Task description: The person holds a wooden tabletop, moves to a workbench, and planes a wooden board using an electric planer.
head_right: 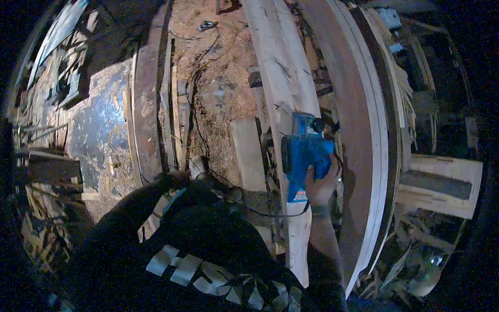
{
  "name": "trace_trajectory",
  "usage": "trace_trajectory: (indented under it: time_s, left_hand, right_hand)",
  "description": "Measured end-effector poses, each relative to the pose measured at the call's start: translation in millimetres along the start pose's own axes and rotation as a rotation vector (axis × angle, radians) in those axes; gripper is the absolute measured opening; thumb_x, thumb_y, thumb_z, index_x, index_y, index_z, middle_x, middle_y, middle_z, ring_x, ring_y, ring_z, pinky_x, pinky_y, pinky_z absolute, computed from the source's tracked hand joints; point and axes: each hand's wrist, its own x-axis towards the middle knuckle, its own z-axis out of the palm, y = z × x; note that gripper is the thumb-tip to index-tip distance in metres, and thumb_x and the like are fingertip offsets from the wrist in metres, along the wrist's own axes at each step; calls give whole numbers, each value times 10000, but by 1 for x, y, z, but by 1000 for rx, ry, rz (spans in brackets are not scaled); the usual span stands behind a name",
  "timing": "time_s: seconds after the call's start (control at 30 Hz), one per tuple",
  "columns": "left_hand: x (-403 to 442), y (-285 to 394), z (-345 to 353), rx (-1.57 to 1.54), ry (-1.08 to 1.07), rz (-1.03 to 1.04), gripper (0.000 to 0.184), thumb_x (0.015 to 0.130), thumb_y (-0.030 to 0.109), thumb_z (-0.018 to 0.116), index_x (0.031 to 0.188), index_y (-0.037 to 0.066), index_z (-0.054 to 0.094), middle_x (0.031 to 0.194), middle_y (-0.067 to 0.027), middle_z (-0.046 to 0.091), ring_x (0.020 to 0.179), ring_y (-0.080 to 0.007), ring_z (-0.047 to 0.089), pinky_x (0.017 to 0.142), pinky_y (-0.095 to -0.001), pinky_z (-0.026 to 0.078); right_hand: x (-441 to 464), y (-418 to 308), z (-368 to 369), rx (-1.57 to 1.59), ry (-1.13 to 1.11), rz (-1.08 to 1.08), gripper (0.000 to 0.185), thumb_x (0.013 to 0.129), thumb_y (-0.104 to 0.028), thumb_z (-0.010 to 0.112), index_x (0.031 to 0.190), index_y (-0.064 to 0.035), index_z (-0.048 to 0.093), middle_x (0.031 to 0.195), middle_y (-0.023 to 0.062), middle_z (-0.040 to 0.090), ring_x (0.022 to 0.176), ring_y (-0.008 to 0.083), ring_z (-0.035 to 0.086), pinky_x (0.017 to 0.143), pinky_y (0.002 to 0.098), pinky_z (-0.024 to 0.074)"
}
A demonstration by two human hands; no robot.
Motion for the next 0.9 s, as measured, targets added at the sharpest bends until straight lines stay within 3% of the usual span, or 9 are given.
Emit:
trace_trajectory:
  time_s: [0.17,0.27,0.37,0.47,0.57,0.63,0.73,0.8,0.9]
  left_hand:
    - [-29,1,-10,-161,-281,-300,395,962,436,646,1020,59,746,896,-212,731,790,-380,692,740,-521,534]
    - [-38,1,-26,-136,-153,-33,532,997,575,575,997,84,780,962,-187,771,868,-337,759,760,-491,589]
    - [-33,-54,-4,154,-351,-130,514,1006,557,579,991,88,787,905,-192,768,775,-372,751,718,-512,592]
    - [-50,-78,-5,399,-441,65,549,1011,582,556,1006,90,799,919,-194,768,751,-403,743,691,-537,596]
    - [-49,-53,-33,269,-674,-124,546,1042,558,516,1047,88,795,945,-198,770,822,-414,747,763,-545,602]
    - [-40,-100,1,340,-533,61,553,1057,547,491,1041,89,800,955,-204,772,909,-400,750,839,-568,584]
    - [44,-123,-38,550,-310,-283,526,1083,498,452,1120,61,743,1040,-243,748,921,-428,715,896,-579,553]
    - [95,-123,-94,511,373,-493,490,1080,445,479,1133,26,729,958,-273,734,895,-421,715,868,-586,556]
    - [152,0,-220,-399,705,-368,427,1045,367,655,1039,-59,685,777,-148,691,687,-241,638,668,-397,520]
  right_hand:
    - [5,-1,3,-63,1,40,680,914,-181,726,1503,18,451,1416,282,547,1309,484,515,1141,571,403]
    - [-2,9,6,-164,31,15,643,929,-139,720,1501,11,467,1415,264,548,1292,452,541,1112,546,429]
    - [-4,5,8,-172,17,76,660,930,-158,691,1507,46,444,1418,291,549,1319,480,530,1133,558,412]
    - [-5,10,8,-214,11,50,669,924,-157,696,1510,44,443,1409,297,557,1298,482,550,1125,556,423]
    - [-10,19,8,-250,28,55,680,915,-160,706,1512,37,445,1403,300,565,1285,481,563,1110,550,442]
    - [-10,21,10,-202,46,44,687,902,-152,724,1506,37,455,1405,294,570,1285,472,569,1096,542,460]
    - [-6,11,10,-236,67,51,684,890,-134,740,1496,33,471,1389,288,587,1258,459,596,1081,529,479]
    - [-3,5,10,-222,76,32,680,885,-133,748,1490,25,482,1378,286,597,1241,458,611,1078,521,483]
    - [0,8,10,-186,70,40,674,877,-148,760,1477,13,499,1365,283,608,1232,460,620,1067,515,493]
